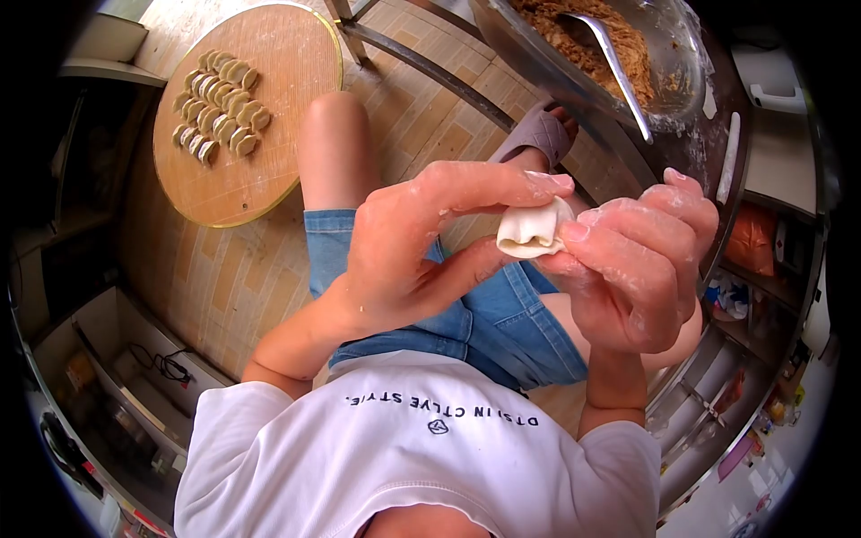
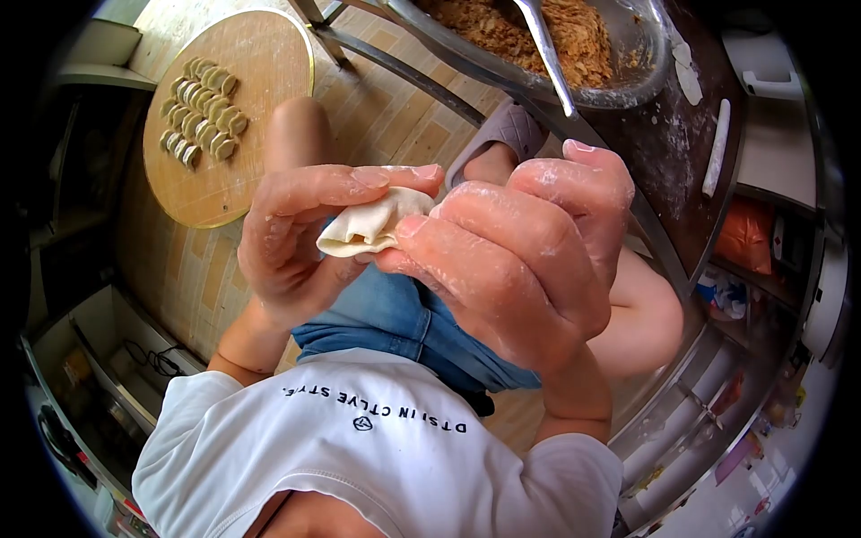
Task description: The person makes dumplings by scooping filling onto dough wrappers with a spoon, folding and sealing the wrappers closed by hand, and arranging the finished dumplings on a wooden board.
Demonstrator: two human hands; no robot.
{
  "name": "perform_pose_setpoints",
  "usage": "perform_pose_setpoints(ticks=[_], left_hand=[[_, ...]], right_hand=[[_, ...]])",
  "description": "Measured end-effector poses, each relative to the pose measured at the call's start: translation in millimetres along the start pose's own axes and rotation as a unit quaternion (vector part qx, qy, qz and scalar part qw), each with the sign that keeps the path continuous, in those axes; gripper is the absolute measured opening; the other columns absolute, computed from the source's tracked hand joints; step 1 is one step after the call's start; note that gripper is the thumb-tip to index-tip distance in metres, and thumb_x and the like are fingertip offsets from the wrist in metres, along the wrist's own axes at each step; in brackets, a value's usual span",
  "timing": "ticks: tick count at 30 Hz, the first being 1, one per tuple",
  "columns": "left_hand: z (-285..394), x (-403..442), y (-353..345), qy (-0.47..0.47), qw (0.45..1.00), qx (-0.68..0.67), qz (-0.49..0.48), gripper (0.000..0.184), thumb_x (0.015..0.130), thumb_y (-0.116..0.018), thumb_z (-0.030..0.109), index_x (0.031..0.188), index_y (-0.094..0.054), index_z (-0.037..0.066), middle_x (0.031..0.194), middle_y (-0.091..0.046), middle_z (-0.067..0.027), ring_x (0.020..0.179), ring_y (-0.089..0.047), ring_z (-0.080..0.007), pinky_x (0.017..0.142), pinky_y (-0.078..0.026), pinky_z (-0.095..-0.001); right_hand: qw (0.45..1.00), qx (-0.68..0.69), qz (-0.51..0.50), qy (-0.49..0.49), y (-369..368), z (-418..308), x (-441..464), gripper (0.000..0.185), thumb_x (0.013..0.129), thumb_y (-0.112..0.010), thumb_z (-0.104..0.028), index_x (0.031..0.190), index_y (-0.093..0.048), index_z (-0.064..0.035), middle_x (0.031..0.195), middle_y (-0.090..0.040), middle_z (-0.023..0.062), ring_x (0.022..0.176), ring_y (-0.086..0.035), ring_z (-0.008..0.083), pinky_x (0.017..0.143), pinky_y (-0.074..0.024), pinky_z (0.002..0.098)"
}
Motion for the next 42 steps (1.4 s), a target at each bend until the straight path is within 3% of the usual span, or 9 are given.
perform_pose_setpoints(ticks=[4, 7, 10, 16, 19, 23, 29, 33, 42], left_hand=[[4.6, -1.3, 1.4, -0.045, 0.997, 0.055, -0.007, 0.032, 0.083, -0.057, -0.001, 0.112, -0.044, -0.008, 0.112, -0.054, -0.0237, 0.103, -0.057, -0.0336, 0.087, -0.047, -0.0367], [7.1, -0.5, 3.1, -0.027, 0.995, 0.09, -0.014, 0.03, 0.082, -0.058, 0.0, 0.109, -0.049, -0.008, 0.113, -0.055, -0.0243, 0.102, -0.057, -0.0334, 0.086, -0.048, -0.0366], [6.0, 2.9, 3.9, -0.085, 0.989, 0.114, -0.038, 0.032, 0.081, -0.059, 0.0, 0.11, -0.05, -0.008, 0.112, -0.055, -0.0243, 0.102, -0.057, -0.033, 0.086, -0.048, -0.0361], [7.6, -0.4, -0.6, -0.058, 0.994, 0.092, -0.002, 0.031, 0.08, -0.056, -0.006, 0.111, -0.051, -0.008, 0.108, -0.057, -0.0241, 0.101, -0.058, -0.0319, 0.085, -0.047, -0.0346], [11.6, -3.4, -5.4, 0.013, 0.997, 0.065, 0.04, 0.03, 0.079, -0.054, -0.009, 0.109, -0.053, -0.008, 0.106, -0.058, -0.024, 0.098, -0.059, -0.031, 0.084, -0.047, -0.0337], [13.9, -1.1, -1.9, -0.033, 0.991, 0.124, 0.042, 0.041, 0.066, -0.066, -0.008, 0.106, -0.058, -0.004, 0.104, -0.061, -0.0188, 0.089, -0.063, -0.0276, 0.074, -0.051, -0.0302], [15.7, 3.3, -4.8, -0.029, 0.99, 0.137, -0.006, 0.037, 0.069, -0.065, -0.003, 0.105, -0.058, -0.003, 0.101, -0.062, -0.0183, 0.085, -0.063, -0.0285, 0.069, -0.05, -0.0317], [16.1, 3.1, -5.2, -0.058, 0.989, 0.139, -0.008, 0.035, 0.07, -0.064, 0.0, 0.105, -0.058, -0.003, 0.101, -0.062, -0.0175, 0.086, -0.063, -0.0291, 0.069, -0.049, -0.0322], [11.2, -0.1, -8.0, -0.034, 0.996, 0.084, 0.022, 0.038, 0.071, -0.062, -0.005, 0.109, -0.056, -0.005, 0.1, -0.062, -0.0159, 0.086, -0.063, -0.0275, 0.072, -0.05, -0.0325]], right_hand=[[1.0, 0.018, 0.002, -0.018, -0.2, 1.8, 1.0, 0.025, 0.076, -0.067, -0.038, 0.081, -0.059, -0.0145, 0.083, -0.056, 0.0002, 0.077, -0.048, 0.017, 0.084, -0.0397, 0.0388], [0.997, 0.056, -0.022, -0.041, -0.4, 2.4, 10.0, 0.027, 0.074, -0.068, -0.04, 0.082, -0.06, -0.0147, 0.082, -0.055, 0.0, 0.077, -0.048, 0.0168, 0.084, -0.0396, 0.0389], [0.997, 0.068, -0.04, -0.021, 0.9, 4.3, 10.9, 0.028, 0.073, -0.068, -0.04, 0.083, -0.061, -0.0151, 0.081, -0.053, -0.0007, 0.076, -0.047, 0.0162, 0.084, -0.0398, 0.0388], [1.0, 0.002, -0.01, -0.016, 2.6, -1.4, 3.7, 0.023, 0.076, -0.065, -0.038, 0.082, -0.062, -0.0164, 0.078, -0.052, -0.0029, 0.077, -0.046, 0.0165, 0.083, -0.04, 0.0384], [0.999, 0.021, -0.009, -0.028, 2.0, 0.4, 2.8, 0.024, 0.077, -0.063, -0.04, 0.082, -0.062, -0.0164, 0.079, -0.051, -0.0028, 0.078, -0.046, 0.0171, 0.083, -0.0401, 0.038], [0.992, 0.102, -0.053, -0.06, -1.0, 7.0, 12.3, 0.035, 0.076, -0.062, -0.048, 0.083, -0.063, -0.0139, 0.086, -0.051, 0.0021, 0.079, -0.046, 0.018, 0.081, -0.0398, 0.0365], [0.982, 0.176, -0.072, 0.01, -7.3, 14.8, 16.2, 0.044, 0.07, -0.065, -0.052, 0.087, -0.068, -0.0116, 0.098, -0.047, 0.0075, 0.082, -0.044, 0.0184, 0.07, -0.0382, 0.0293], [0.962, 0.253, -0.099, -0.03, -11.9, 16.0, 16.3, 0.039, 0.068, -0.067, -0.051, 0.081, -0.069, -0.0137, 0.099, -0.047, 0.0078, 0.08, -0.042, 0.0181, 0.063, -0.0353, 0.0244], [0.959, 0.248, -0.123, -0.052, -8.9, 15.5, 17.1, 0.033, 0.064, -0.069, -0.049, 0.069, -0.067, -0.0159, 0.089, -0.051, 0.0037, 0.082, -0.044, 0.0171, 0.078, -0.0324, 0.036]])
Point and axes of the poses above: each hand's wrist, its own x-axis towards the middle knuckle, its own y-axis out of the back of the hand, z = x × y, the point moved 5 cm from there along x, towards the middle knuckle
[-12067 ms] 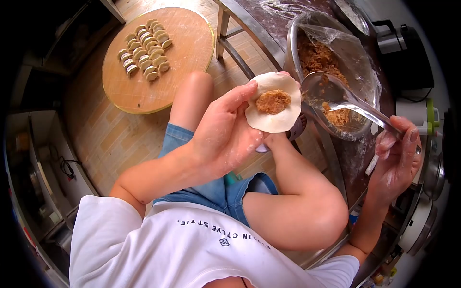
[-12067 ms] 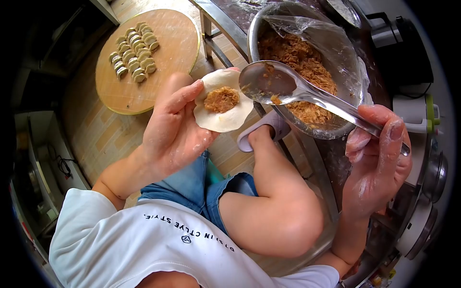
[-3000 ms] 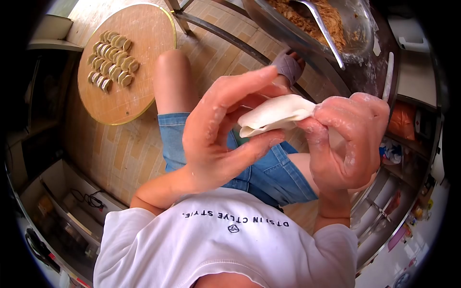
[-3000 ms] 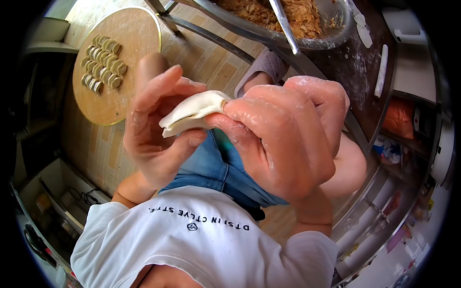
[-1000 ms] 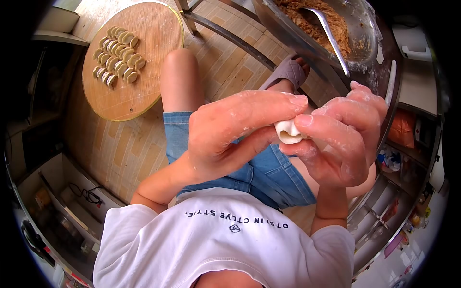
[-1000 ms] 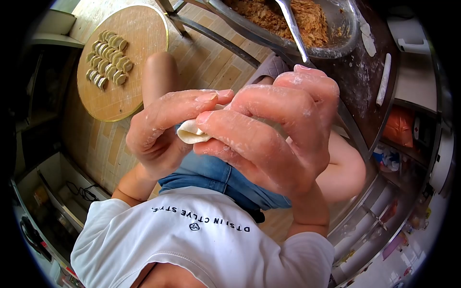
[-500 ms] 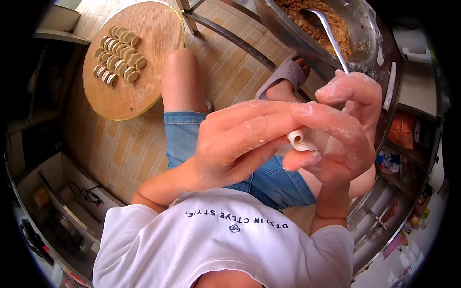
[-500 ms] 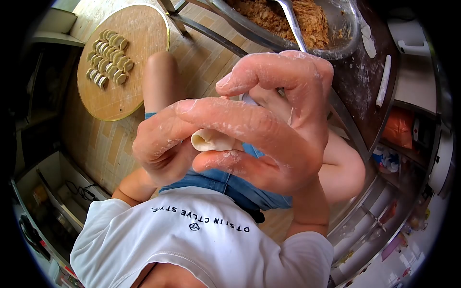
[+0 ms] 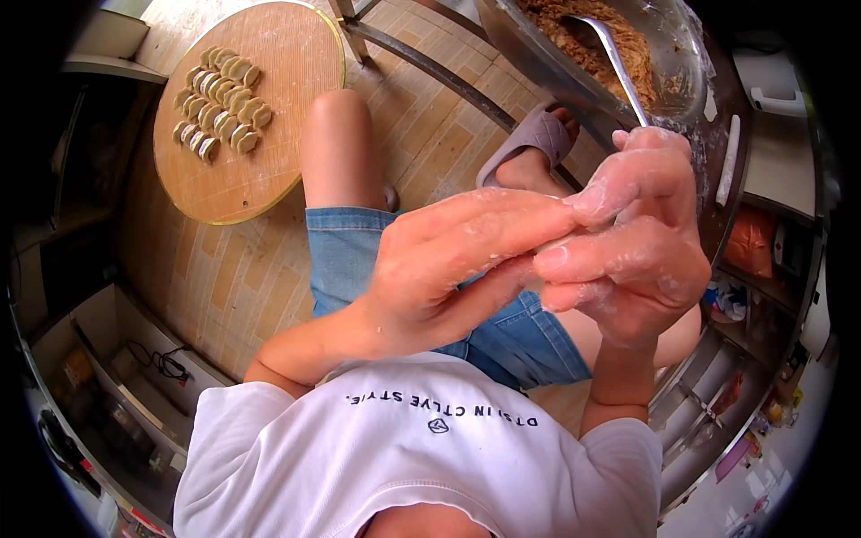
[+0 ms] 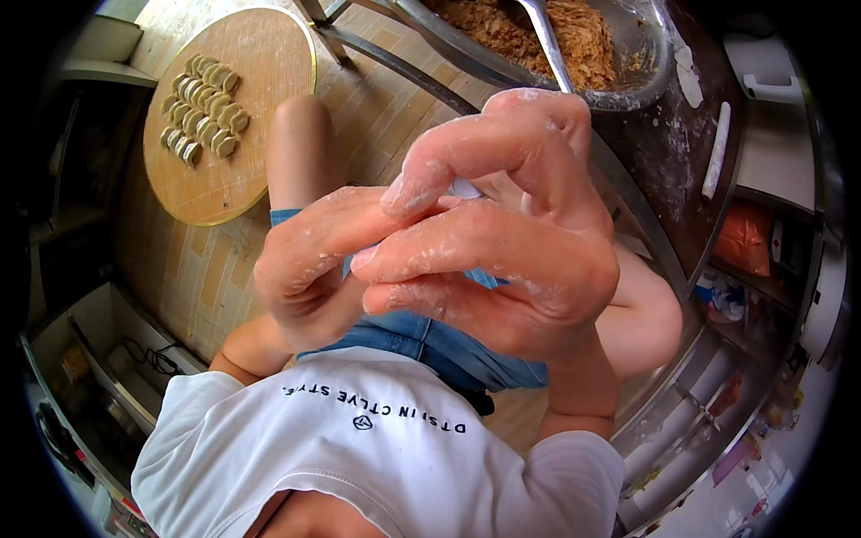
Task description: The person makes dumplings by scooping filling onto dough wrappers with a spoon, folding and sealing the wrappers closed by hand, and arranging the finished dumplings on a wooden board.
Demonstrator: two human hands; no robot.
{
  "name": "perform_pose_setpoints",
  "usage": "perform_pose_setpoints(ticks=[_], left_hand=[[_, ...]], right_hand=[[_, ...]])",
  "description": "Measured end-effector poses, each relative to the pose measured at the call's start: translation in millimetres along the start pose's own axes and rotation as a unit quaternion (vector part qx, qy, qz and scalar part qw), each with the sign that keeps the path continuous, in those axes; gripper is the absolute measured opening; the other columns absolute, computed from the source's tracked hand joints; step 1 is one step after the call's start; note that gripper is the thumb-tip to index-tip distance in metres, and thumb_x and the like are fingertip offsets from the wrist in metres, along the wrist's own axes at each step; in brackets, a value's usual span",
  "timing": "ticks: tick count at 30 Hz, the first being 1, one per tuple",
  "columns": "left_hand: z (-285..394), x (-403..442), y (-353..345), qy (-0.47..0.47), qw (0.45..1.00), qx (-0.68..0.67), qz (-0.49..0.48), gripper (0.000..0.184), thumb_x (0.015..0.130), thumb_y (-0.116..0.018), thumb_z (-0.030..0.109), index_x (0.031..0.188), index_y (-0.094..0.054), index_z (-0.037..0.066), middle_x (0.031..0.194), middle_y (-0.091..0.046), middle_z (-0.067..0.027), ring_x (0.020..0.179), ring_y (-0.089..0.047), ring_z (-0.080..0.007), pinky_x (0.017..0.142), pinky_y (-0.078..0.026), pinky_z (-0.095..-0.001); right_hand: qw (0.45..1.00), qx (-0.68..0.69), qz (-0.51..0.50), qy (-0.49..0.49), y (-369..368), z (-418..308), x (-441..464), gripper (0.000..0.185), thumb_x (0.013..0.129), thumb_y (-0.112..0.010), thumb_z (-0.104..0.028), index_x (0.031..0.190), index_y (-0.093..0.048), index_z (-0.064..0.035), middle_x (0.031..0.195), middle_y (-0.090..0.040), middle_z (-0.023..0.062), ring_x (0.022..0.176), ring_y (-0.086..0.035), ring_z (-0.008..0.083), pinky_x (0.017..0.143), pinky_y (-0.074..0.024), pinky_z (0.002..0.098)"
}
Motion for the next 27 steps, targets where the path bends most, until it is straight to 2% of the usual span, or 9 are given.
perform_pose_setpoints(ticks=[1, 4, 7, 12, 16, 19, 23, 26, 27], left_hand=[[0.4, 0.9, -0.3, 0.003, 1.0, 0.005, -0.008, 0.038, 0.072, -0.061, -0.006, 0.11, -0.056, -0.005, 0.099, -0.062, -0.0156, 0.085, -0.063, -0.0264, 0.072, -0.05, -0.0322], [-6.1, -4.4, -5.1, 0.155, 0.981, -0.113, -0.009, 0.041, 0.074, -0.057, -0.008, 0.115, -0.053, -0.003, 0.094, -0.061, -0.0152, 0.083, -0.063, -0.0224, 0.07, -0.051, -0.0289], [-22.8, -17.0, -10.3, 0.207, 0.965, -0.154, -0.035, 0.045, 0.076, -0.054, -0.008, 0.12, -0.05, -0.001, 0.092, -0.06, -0.014, 0.084, -0.062, -0.0171, 0.071, -0.051, -0.0259], [-21.7, -19.4, -11.9, 0.209, 0.949, -0.231, 0.042, 0.042, 0.08, -0.052, -0.007, 0.122, -0.048, -0.002, 0.097, -0.058, -0.0112, 0.089, -0.06, -0.0146, 0.076, -0.05, -0.0254], [-19.5, -21.1, -15.4, 0.213, 0.944, -0.241, 0.07, 0.04, 0.084, -0.053, -0.004, 0.123, -0.046, -0.003, 0.105, -0.056, -0.0104, 0.096, -0.057, -0.0137, 0.081, -0.048, -0.0264], [-17.7, -20.2, -16.6, 0.218, 0.937, -0.256, 0.092, 0.041, 0.084, -0.053, -0.004, 0.124, -0.044, -0.003, 0.11, -0.054, -0.0103, 0.102, -0.054, -0.0142, 0.086, -0.046, -0.0271], [-18.0, -19.1, -19.1, 0.205, 0.919, -0.309, 0.134, 0.044, 0.083, -0.054, -0.005, 0.126, -0.042, -0.004, 0.116, -0.051, -0.0098, 0.108, -0.049, -0.0147, 0.092, -0.042, -0.0279], [-20.9, -21.1, -18.5, 0.197, 0.939, -0.263, 0.105, 0.046, 0.082, -0.054, -0.007, 0.126, -0.041, -0.004, 0.119, -0.049, -0.0108, 0.111, -0.048, -0.0158, 0.093, -0.041, -0.0281], [-19.2, -21.5, -20.9, 0.213, 0.932, -0.276, 0.096, 0.046, 0.085, -0.054, 0.001, 0.128, -0.038, -0.003, 0.123, -0.045, -0.012, 0.113, -0.048, -0.0173, 0.094, -0.04, -0.0303]], right_hand=[[1.0, -0.003, -0.002, -0.005, -0.3, 0.0, -0.6, 0.033, 0.064, -0.069, -0.049, 0.069, -0.067, -0.0157, 0.088, -0.051, 0.0028, 0.082, -0.044, 0.017, 0.079, -0.032, 0.037], [1.0, -0.007, 0.002, -0.008, -3.1, 4.3, -2.6, 0.034, 0.063, -0.069, -0.048, 0.068, -0.067, -0.0148, 0.085, -0.054, 0.0003, 0.083, -0.045, 0.017, 0.082, -0.0318, 0.038], [0.999, -0.013, 0.034, -0.004, -9.7, 12.0, -1.4, 0.033, 0.064, -0.069, -0.046, 0.07, -0.069, -0.013, 0.083, -0.056, -0.001, 0.082, -0.045, 0.0177, 0.081, -0.032, 0.0373], [1.0, 0.002, 0.023, -0.01, -8.3, 10.8, -6.8, 0.031, 0.067, -0.069, -0.039, 0.076, -0.07, -0.0096, 0.084, -0.059, 0.0015, 0.085, -0.043, 0.0191, 0.08, -0.0324, 0.0353], [0.993, 0.008, 0.095, -0.074, -14.4, 16.2, -10.9, 0.026, 0.069, -0.07, -0.034, 0.075, -0.07, -0.0088, 0.084, -0.06, 0.001, 0.085, -0.046, 0.0191, 0.084, -0.0339, 0.0355], [0.992, -0.019, 0.106, -0.071, -14.4, 14.5, -14.9, 0.026, 0.07, -0.069, -0.033, 0.076, -0.07, -0.0075, 0.086, -0.061, 0.0019, 0.088, -0.048, 0.0192, 0.087, -0.035, 0.0352], [0.975, 0.056, 0.183, -0.11, -21.4, 19.3, -17.6, 0.029, 0.074, -0.068, -0.034, 0.079, -0.069, -0.0052, 0.085, -0.062, 0.0025, 0.091, -0.049, 0.0188, 0.089, -0.0363, 0.0362], [0.972, 0.053, 0.21, -0.091, -23.3, 22.2, -19.4, 0.023, 0.075, -0.067, -0.03, 0.081, -0.07, -0.0077, 0.087, -0.064, 0.0009, 0.088, -0.049, 0.0151, 0.085, -0.035, 0.0334], [0.976, 0.026, 0.205, -0.072, -21.9, 21.2, -21.7, 0.02, 0.075, -0.066, -0.028, 0.082, -0.07, -0.0091, 0.088, -0.064, 0.0002, 0.087, -0.049, 0.0134, 0.083, -0.0344, 0.0319]])
Point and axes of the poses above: each hand's wrist, its own x-axis towards the middle knuckle, its own y-axis out of the back of the hand, z = x × y, the point moved 5 cm from there along x, towards the middle knuckle
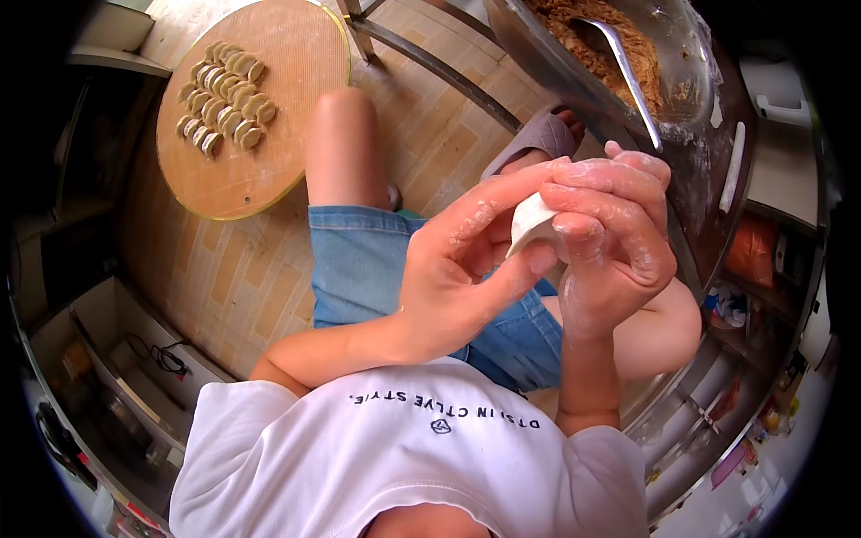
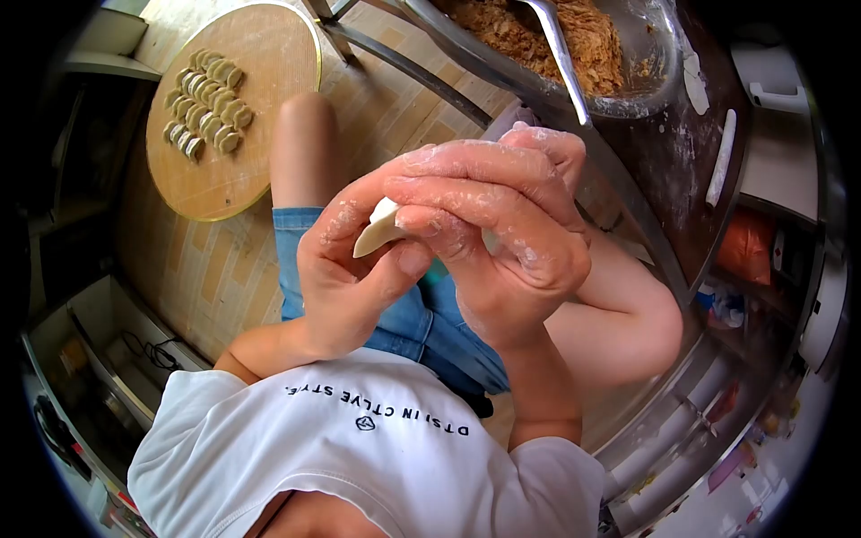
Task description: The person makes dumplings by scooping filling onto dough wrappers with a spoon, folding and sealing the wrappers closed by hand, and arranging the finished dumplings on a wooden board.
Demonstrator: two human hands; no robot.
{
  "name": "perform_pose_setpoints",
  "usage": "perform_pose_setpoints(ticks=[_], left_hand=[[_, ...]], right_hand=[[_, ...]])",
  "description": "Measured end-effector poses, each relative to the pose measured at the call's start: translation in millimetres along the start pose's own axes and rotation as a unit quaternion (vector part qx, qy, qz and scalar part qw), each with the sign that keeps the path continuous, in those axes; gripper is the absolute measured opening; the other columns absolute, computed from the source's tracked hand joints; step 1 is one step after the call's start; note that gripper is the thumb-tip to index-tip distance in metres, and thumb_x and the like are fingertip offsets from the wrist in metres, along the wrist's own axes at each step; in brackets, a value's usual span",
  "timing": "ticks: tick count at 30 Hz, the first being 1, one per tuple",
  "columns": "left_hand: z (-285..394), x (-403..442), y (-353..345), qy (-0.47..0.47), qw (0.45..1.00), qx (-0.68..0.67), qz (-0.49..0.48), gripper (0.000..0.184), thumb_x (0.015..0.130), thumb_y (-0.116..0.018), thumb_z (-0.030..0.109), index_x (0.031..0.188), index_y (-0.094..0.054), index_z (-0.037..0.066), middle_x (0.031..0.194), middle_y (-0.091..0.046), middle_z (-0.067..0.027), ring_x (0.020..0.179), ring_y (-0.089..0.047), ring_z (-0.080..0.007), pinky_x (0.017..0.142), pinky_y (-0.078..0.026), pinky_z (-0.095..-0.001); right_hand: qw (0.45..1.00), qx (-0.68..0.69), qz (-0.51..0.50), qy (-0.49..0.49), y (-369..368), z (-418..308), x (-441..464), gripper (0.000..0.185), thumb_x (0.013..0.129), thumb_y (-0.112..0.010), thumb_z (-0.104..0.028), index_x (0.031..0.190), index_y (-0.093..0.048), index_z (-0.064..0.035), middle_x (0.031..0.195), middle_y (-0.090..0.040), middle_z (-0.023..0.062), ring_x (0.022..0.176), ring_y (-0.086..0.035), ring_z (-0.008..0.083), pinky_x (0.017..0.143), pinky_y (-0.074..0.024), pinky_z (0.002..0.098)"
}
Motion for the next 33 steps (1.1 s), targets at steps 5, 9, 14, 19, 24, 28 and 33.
perform_pose_setpoints(ticks=[5, 9, 14, 19, 24, 28, 33], left_hand=[[-0.1, -1.5, -3.6, 0.099, 0.948, -0.298, -0.04, 0.054, 0.092, -0.041, 0.038, 0.129, -0.032, 0.0, 0.125, -0.042, -0.0103, 0.117, -0.043, -0.0176, 0.096, -0.039, -0.034], [-8.4, -4.7, -3.2, 0.154, 0.932, -0.328, -0.004, 0.053, 0.094, -0.039, 0.037, 0.131, -0.031, -0.001, 0.125, -0.043, -0.0103, 0.115, -0.046, -0.0166, 0.098, -0.038, -0.0323], [-3.1, -1.9, -4.4, 0.174, 0.94, -0.293, 0.0, 0.058, 0.09, -0.045, 0.038, 0.132, -0.028, 0.001, 0.12, -0.046, -0.0134, 0.113, -0.048, -0.0206, 0.097, -0.039, -0.0348], [0.5, -5.3, 0.7, 0.226, 0.945, -0.237, -0.007, 0.058, 0.09, -0.047, 0.036, 0.129, -0.031, -0.003, 0.121, -0.046, -0.0146, 0.114, -0.048, -0.0212, 0.098, -0.039, -0.037], [-2.1, -3.5, 1.3, 0.208, 0.944, -0.256, -0.024, 0.057, 0.09, -0.047, 0.034, 0.13, -0.031, -0.004, 0.123, -0.046, -0.0148, 0.115, -0.048, -0.0217, 0.099, -0.039, -0.0375], [0.0, -2.9, 3.3, 0.203, 0.939, -0.278, -0.019, 0.057, 0.09, -0.049, 0.032, 0.131, -0.031, -0.003, 0.124, -0.046, -0.0141, 0.116, -0.047, -0.0219, 0.099, -0.039, -0.0372], [-1.9, -1.5, -1.1, 0.19, 0.939, -0.285, 0.005, 0.062, 0.088, -0.052, 0.037, 0.132, -0.032, -0.002, 0.127, -0.045, -0.0137, 0.117, -0.046, -0.0223, 0.1, -0.037, -0.0373]], right_hand=[[0.999, -0.024, -0.035, 0.023, 0.1, -1.1, 2.3, 0.03, 0.075, -0.065, -0.037, 0.077, -0.069, -0.008, 0.086, -0.064, 0.0014, 0.09, -0.048, 0.0165, 0.09, -0.0356, 0.0364], [0.996, -0.022, -0.066, 0.055, -1.9, -1.1, 2.4, 0.036, 0.072, -0.064, -0.043, 0.076, -0.069, -0.008, 0.086, -0.064, 0.0017, 0.09, -0.048, 0.0181, 0.093, -0.0369, 0.0391], [0.997, -0.01, -0.058, 0.046, -2.3, 1.6, 4.6, 0.037, 0.072, -0.063, -0.045, 0.077, -0.069, -0.0084, 0.083, -0.064, 0.0019, 0.088, -0.048, 0.0184, 0.093, -0.0375, 0.0403], [0.995, -0.016, -0.07, 0.062, -0.5, -1.1, 8.3, 0.039, 0.074, -0.062, -0.045, 0.08, -0.069, -0.007, 0.084, -0.065, 0.0038, 0.087, -0.049, 0.0184, 0.092, -0.0373, 0.0396], [0.998, 0.023, -0.047, 0.044, 0.5, 2.8, 6.6, 0.031, 0.073, -0.064, -0.038, 0.082, -0.07, -0.0082, 0.085, -0.067, 0.0025, 0.08, -0.05, 0.0139, 0.084, -0.0348, 0.0305], [1.0, 0.006, -0.014, 0.028, 1.0, 2.1, 8.3, 0.028, 0.074, -0.065, -0.036, 0.08, -0.07, -0.0096, 0.085, -0.068, 0.0015, 0.08, -0.05, 0.0128, 0.083, -0.0351, 0.0309], [0.997, -0.06, 0.016, 0.034, 6.1, 1.3, 0.3, 0.032, 0.075, -0.062, -0.04, 0.082, -0.07, -0.0106, 0.089, -0.068, -0.0001, 0.082, -0.05, 0.0128, 0.086, -0.0349, 0.0315]])
Point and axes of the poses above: each hand's wrist, its own x-axis towards the middle knuckle, its own y-axis out of the back of the hand, z = x × y, the point moved 5 cm from there along x, towards the middle knuckle
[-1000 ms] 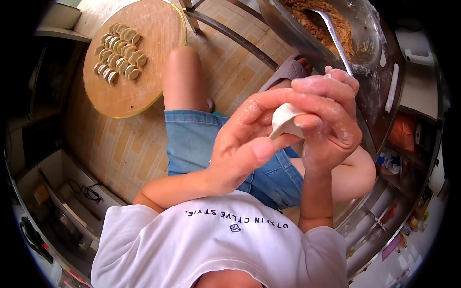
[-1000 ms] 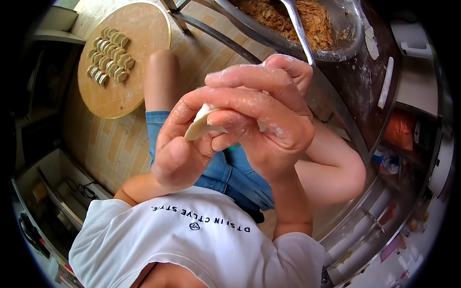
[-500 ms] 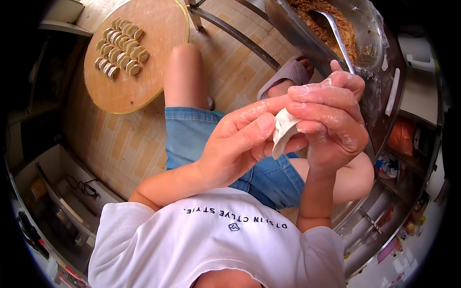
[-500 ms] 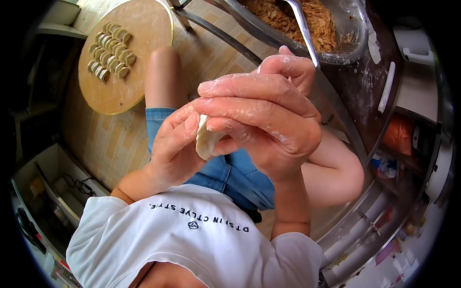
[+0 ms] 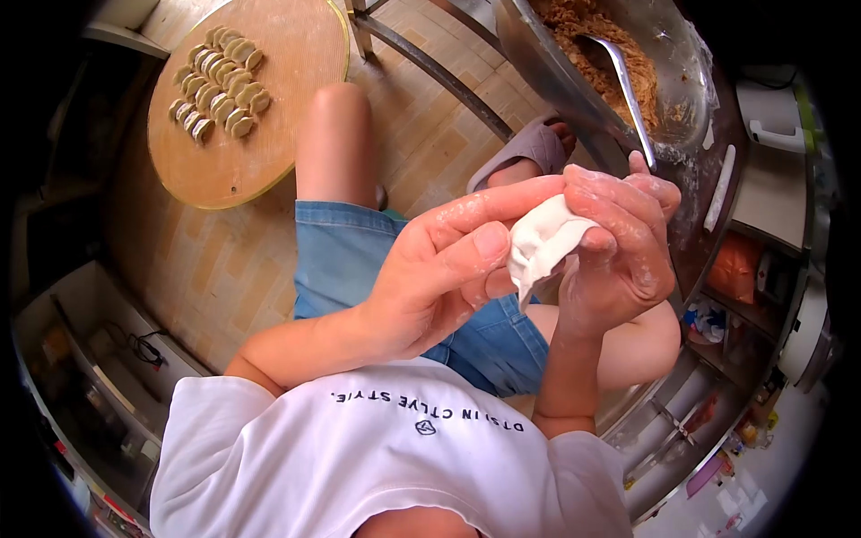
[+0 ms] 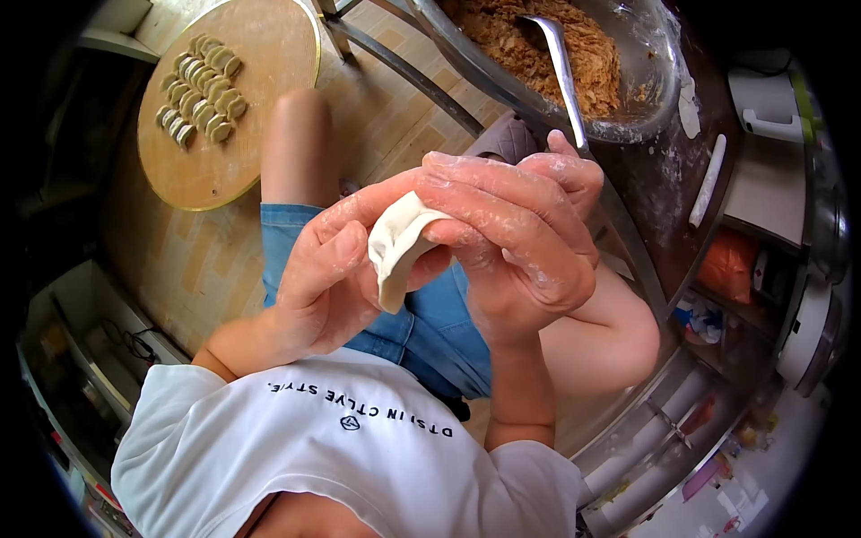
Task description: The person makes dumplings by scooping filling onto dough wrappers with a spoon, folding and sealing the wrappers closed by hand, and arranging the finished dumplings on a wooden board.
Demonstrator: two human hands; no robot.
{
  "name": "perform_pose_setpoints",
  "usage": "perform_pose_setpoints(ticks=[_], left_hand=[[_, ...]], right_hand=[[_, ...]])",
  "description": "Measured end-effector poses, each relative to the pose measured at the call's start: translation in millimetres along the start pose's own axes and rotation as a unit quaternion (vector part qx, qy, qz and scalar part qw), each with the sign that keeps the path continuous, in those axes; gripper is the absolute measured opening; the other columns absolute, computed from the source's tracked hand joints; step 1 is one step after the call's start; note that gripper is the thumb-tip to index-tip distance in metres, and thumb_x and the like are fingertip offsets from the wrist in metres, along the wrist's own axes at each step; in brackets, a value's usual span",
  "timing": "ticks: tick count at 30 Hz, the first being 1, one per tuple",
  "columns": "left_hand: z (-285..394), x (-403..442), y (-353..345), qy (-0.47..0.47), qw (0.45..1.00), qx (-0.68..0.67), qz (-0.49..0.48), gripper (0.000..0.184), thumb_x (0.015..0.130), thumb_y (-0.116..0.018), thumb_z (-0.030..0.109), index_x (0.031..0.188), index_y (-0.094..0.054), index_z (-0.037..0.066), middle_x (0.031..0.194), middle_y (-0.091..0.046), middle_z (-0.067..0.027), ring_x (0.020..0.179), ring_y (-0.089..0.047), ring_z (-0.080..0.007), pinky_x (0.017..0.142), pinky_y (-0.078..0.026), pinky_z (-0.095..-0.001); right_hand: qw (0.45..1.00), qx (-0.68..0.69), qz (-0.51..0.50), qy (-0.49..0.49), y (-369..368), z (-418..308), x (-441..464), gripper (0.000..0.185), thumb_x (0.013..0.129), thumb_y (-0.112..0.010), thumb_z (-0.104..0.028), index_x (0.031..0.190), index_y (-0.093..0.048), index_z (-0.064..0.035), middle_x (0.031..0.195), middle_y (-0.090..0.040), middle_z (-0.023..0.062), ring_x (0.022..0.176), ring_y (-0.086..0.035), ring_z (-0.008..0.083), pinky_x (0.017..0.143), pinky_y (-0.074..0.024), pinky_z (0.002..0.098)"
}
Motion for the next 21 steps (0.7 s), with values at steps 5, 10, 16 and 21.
perform_pose_setpoints(ticks=[5, 10, 16, 21], left_hand=[[-0.7, -0.5, -0.5, -0.028, 0.997, -0.055, -0.049, 0.05, 0.09, -0.05, 0.019, 0.132, -0.034, -0.002, 0.129, -0.044, -0.0117, 0.119, -0.044, -0.0206, 0.1, -0.035, -0.0334], [-5.3, -0.6, -2.4, -0.032, 0.993, -0.09, -0.067, 0.05, 0.09, -0.05, 0.018, 0.133, -0.032, -0.003, 0.132, -0.041, -0.0135, 0.123, -0.04, -0.0217, 0.101, -0.033, -0.0339], [-2.8, -1.3, -5.3, -0.033, 0.996, -0.044, -0.069, 0.061, 0.088, -0.054, 0.027, 0.135, -0.026, -0.001, 0.135, -0.037, -0.017, 0.123, -0.04, -0.0279, 0.103, -0.034, -0.0396], [-7.1, -3.7, -2.2, -0.004, 0.997, -0.043, -0.065, 0.06, 0.089, -0.053, 0.024, 0.136, -0.025, 0.001, 0.135, -0.036, -0.0164, 0.124, -0.039, -0.0276, 0.103, -0.034, -0.0398]], right_hand=[[1.0, -0.015, 0.014, 0.007, 4.5, -1.9, 2.3, 0.029, 0.076, -0.061, -0.041, 0.081, -0.07, -0.0135, 0.085, -0.068, -0.0032, 0.082, -0.048, 0.012, 0.093, -0.0335, 0.0329], [0.999, -0.031, 0.028, 0.033, 7.4, -6.6, 0.0, 0.027, 0.077, -0.062, -0.039, 0.081, -0.07, -0.0142, 0.084, -0.067, -0.0035, 0.084, -0.048, 0.0114, 0.094, -0.0346, 0.0346], [0.997, -0.056, 0.028, 0.042, 15.0, -13.1, 2.9, 0.025, 0.077, -0.062, -0.039, 0.081, -0.069, -0.0152, 0.087, -0.066, -0.0042, 0.087, -0.047, 0.0123, 0.092, -0.0368, 0.033], [0.993, -0.109, 0.019, 0.052, 21.8, -17.0, -4.0, 0.034, 0.076, -0.062, -0.043, 0.076, -0.065, -0.0095, 0.082, -0.063, 0.0004, 0.087, -0.05, 0.0171, 0.091, -0.039, 0.0399]])
Point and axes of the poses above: each hand's wrist, its own x-axis towards the middle knuckle, its own y-axis out of the back of the hand, z = x × y, the point moved 5 cm from there along x, towards the middle knuckle
